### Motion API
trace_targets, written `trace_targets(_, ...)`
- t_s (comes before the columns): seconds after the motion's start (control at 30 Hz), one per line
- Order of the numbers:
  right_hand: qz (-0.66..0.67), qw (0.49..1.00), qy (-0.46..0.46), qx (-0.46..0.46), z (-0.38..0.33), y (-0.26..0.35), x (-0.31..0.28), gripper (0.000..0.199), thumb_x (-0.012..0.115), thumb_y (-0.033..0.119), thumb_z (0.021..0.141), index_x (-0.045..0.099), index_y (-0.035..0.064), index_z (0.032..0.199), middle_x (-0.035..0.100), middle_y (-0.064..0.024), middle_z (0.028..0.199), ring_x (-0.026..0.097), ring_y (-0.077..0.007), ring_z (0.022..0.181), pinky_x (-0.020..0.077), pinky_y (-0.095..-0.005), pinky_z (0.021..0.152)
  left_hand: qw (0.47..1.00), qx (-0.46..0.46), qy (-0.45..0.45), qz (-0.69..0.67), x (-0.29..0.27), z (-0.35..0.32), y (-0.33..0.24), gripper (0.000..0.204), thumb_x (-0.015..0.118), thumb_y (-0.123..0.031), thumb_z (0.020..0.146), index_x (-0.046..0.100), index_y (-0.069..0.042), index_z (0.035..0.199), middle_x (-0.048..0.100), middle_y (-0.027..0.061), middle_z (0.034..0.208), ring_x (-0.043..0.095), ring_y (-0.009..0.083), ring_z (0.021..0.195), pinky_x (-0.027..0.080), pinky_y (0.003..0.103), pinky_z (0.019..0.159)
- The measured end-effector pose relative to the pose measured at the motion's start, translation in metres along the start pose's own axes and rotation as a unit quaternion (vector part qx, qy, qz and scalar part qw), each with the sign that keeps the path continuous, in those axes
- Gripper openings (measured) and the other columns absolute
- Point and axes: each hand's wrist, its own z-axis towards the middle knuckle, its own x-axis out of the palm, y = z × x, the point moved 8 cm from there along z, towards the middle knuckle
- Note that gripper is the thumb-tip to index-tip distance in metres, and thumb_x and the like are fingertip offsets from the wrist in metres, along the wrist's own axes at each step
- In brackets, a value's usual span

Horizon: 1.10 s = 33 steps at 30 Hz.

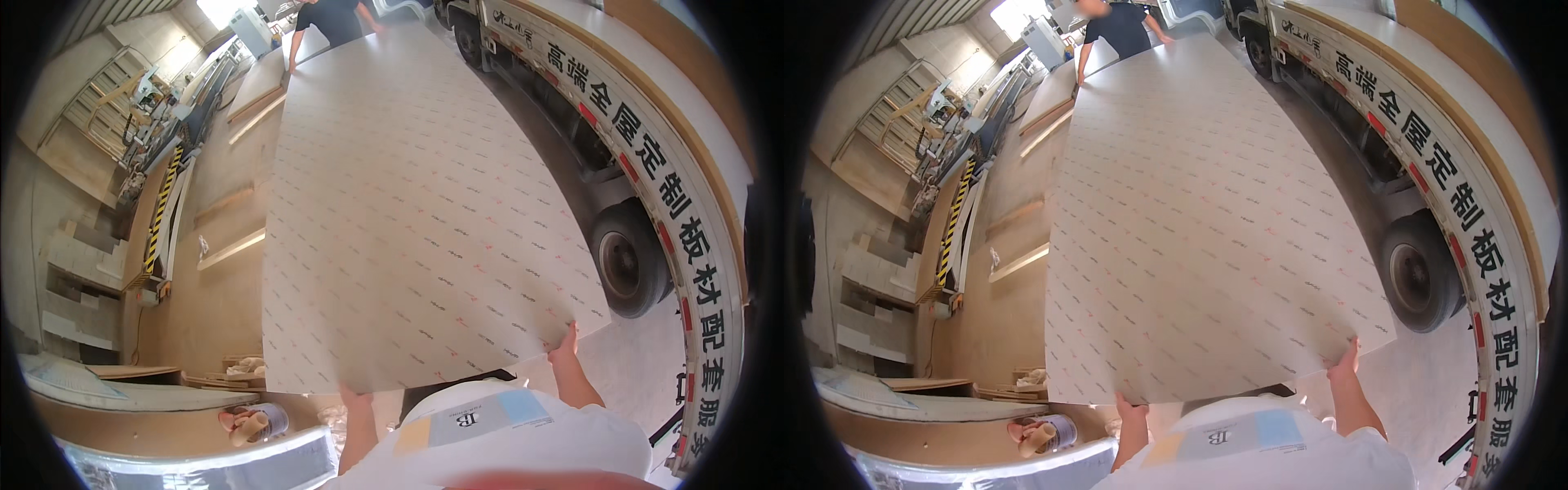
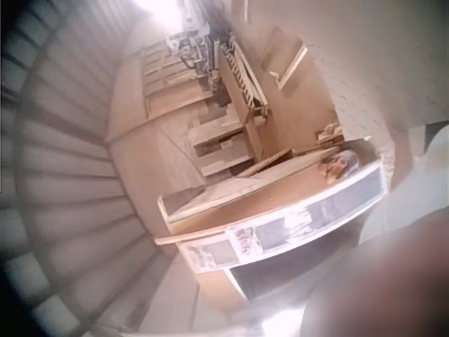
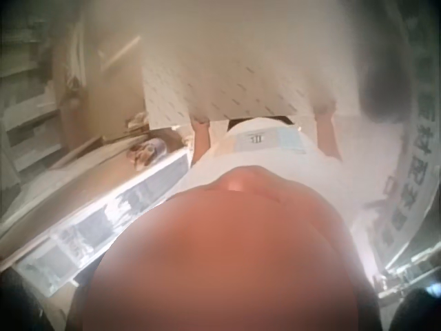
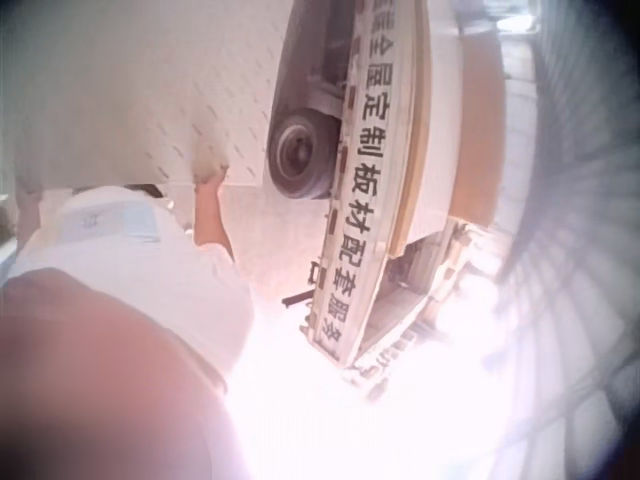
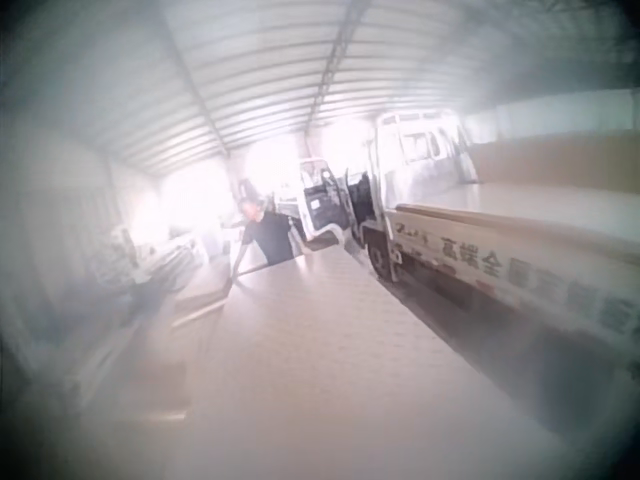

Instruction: The person unloads large, flat boards from the back of a truck with the assistance of another person. They unwrap the boards from protective packaging and carry them into a warehouse. The person also writes on a pink document attached to the truck's cargo area.

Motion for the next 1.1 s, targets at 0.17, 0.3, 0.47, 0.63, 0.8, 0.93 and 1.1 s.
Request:
trace_targets(0.17,-0.014,0.999,-0.028,0.010,0.046,-0.068,0.121,0.070,0.068,0.062,0.086,0.053,0.0190,0.140,0.057,-0.0023,0.141,0.055,-0.0303,0.126,0.0479,-0.0537,0.092,1.000,-0.020,0.008,-0.017,0.061,0.108,-0.062,0.051,0.037,-0.051,0.106,0.052,-0.018,0.141,0.058,0.0022,0.139,0.055,0.0269,0.126,0.050,0.046,0.098)
trace_targets(0.3,-0.043,0.998,-0.038,0.026,0.074,-0.132,0.195,0.064,0.066,0.058,0.090,0.054,0.0186,0.139,0.057,-0.0030,0.140,0.056,-0.0298,0.123,0.0492,-0.0526,0.086,0.995,0.018,0.093,0.025,0.077,0.201,-0.113,0.054,0.036,-0.055,0.105,0.052,-0.018,0.141,0.056,0.0019,0.142,0.053,0.0280,0.130,0.046,0.046,0.104)
trace_targets(0.47,-0.046,0.996,-0.071,0.004,0.083,-0.210,0.283,0.057,0.060,0.057,0.095,0.054,0.0201,0.138,0.056,-0.0038,0.138,0.056,-0.0284,0.120,0.0505,-0.0500,0.076,0.995,0.044,0.033,0.077,0.112,0.293,-0.181,0.056,0.040,-0.056,0.104,0.051,-0.017,0.142,0.054,0.0027,0.144,0.049,0.0287,0.133,0.043,0.047,0.108)
trace_targets(0.63,-0.038,0.998,-0.038,0.044,0.075,-0.271,0.354,0.058,0.060,0.057,0.095,0.054,0.0185,0.138,0.057,-0.0030,0.138,0.055,-0.0277,0.122,0.0509,-0.0500,0.078,0.996,-0.041,-0.075,0.022,0.139,0.336,-0.246,0.052,0.042,-0.052,0.103,0.054,-0.016,0.138,0.058,0.0021,0.137,0.053,0.0260,0.127,0.046,0.044,0.103)
trace_targets(0.8,-0.069,0.995,-0.040,0.063,0.092,-0.325,0.441,0.062,0.058,0.057,0.096,0.052,0.0167,0.141,0.055,-0.0039,0.141,0.054,-0.0296,0.125,0.0521,-0.0513,0.085,0.994,-0.071,-0.079,0.020,0.183,0.421,-0.301,0.061,0.041,-0.060,0.102,0.049,-0.016,0.143,0.053,0.0038,0.143,0.050,0.0290,0.131,0.044,0.047,0.105)
trace_targets(0.93,-0.042,0.994,-0.037,0.092,0.098,-0.356,0.500,0.064,0.056,0.058,0.096,0.050,0.0166,0.143,0.052,-0.0062,0.145,0.053,-0.0313,0.128,0.0523,-0.0510,0.089,0.989,-0.100,-0.096,0.046,0.176,0.507,-0.318,0.064,0.041,-0.061,0.102,0.047,-0.016,0.146,0.051,0.0053,0.147,0.048,0.0309,0.133,0.042,0.050,0.107)
trace_targets(1.1,-0.007,0.997,0.027,0.070,0.135,-0.392,0.577,0.070,0.057,0.065,0.093,0.049,0.0185,0.144,0.051,-0.0052,0.146,0.052,-0.0299,0.129,0.0471,-0.0532,0.096,0.999,-0.024,-0.031,0.030,0.265,0.592,-0.355,0.059,0.041,-0.056,0.103,0.047,-0.015,0.146,0.053,0.0058,0.146,0.050,0.0311,0.132,0.042,0.050,0.109)
